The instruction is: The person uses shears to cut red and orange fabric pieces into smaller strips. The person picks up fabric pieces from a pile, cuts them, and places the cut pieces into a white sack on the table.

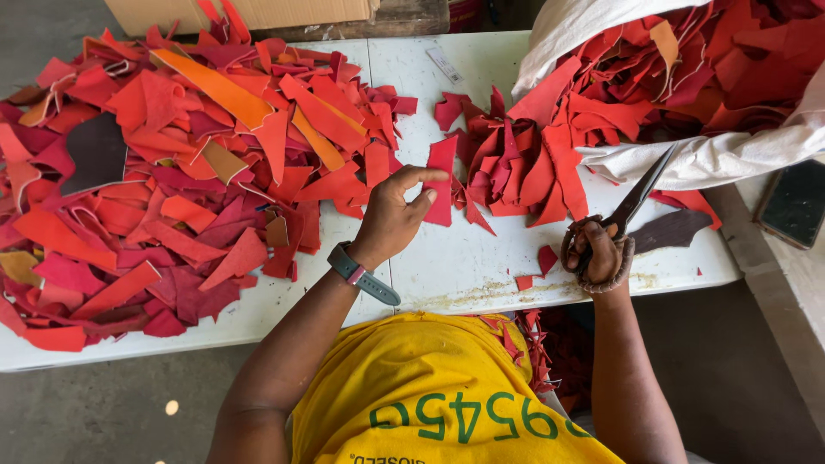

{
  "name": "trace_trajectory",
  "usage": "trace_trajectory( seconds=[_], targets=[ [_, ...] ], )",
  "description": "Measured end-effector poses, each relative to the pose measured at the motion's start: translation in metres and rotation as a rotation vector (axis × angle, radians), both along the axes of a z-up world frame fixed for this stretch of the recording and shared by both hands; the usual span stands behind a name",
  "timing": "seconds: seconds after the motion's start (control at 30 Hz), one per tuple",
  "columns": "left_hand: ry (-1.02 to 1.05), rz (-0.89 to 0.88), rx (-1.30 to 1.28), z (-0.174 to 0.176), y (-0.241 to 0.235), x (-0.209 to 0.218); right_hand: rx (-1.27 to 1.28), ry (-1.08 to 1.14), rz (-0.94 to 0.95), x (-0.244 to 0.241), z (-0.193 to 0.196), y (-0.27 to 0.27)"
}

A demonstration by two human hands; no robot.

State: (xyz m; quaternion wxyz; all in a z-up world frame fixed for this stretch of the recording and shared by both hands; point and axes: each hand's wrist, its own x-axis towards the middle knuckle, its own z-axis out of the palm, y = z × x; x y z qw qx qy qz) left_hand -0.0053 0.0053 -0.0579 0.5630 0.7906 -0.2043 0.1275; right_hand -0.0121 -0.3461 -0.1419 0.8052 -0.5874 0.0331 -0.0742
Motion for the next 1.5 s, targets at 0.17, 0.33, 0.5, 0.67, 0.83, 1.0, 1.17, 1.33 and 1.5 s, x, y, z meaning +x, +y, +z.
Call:
trace_trajectory(
  seconds=[0.17,0.33,0.5,0.67,0.83,1.0,1.17,1.33,1.5],
  targets=[
    [0.156,-0.038,-0.227,0.007,-0.006,0.000,-0.064,-0.017,-0.024,-0.006,0.012,0.009],
    [0.211,-0.093,-0.316,0.017,0.000,0.001,-0.223,-0.020,-0.042,-0.012,0.019,0.019],
    [0.170,-0.102,-0.343,0.017,0.000,0.007,-0.429,0.004,0.157,-0.021,0.007,0.060],
    [0.093,-0.111,-0.433,0.023,-0.006,0.012,-0.259,-0.040,0.494,-0.022,0.012,0.110],
    [0.081,-0.101,-0.462,0.032,-0.011,0.017,-0.263,-0.111,0.561,-0.026,0.024,0.143],
    [0.059,-0.075,-0.386,0.033,-0.012,0.017,-0.406,-0.028,0.495,-0.030,0.030,0.155],
    [-0.012,-0.077,-0.388,0.033,-0.012,0.014,-0.416,-0.034,0.475,-0.032,0.034,0.155],
    [0.051,-0.036,-0.340,0.027,-0.011,0.012,-0.326,0.046,0.443,-0.034,0.028,0.158],
    [-0.015,-0.024,-0.307,0.023,-0.010,0.014,-0.327,0.217,0.369,-0.032,0.019,0.159]
  ],
)
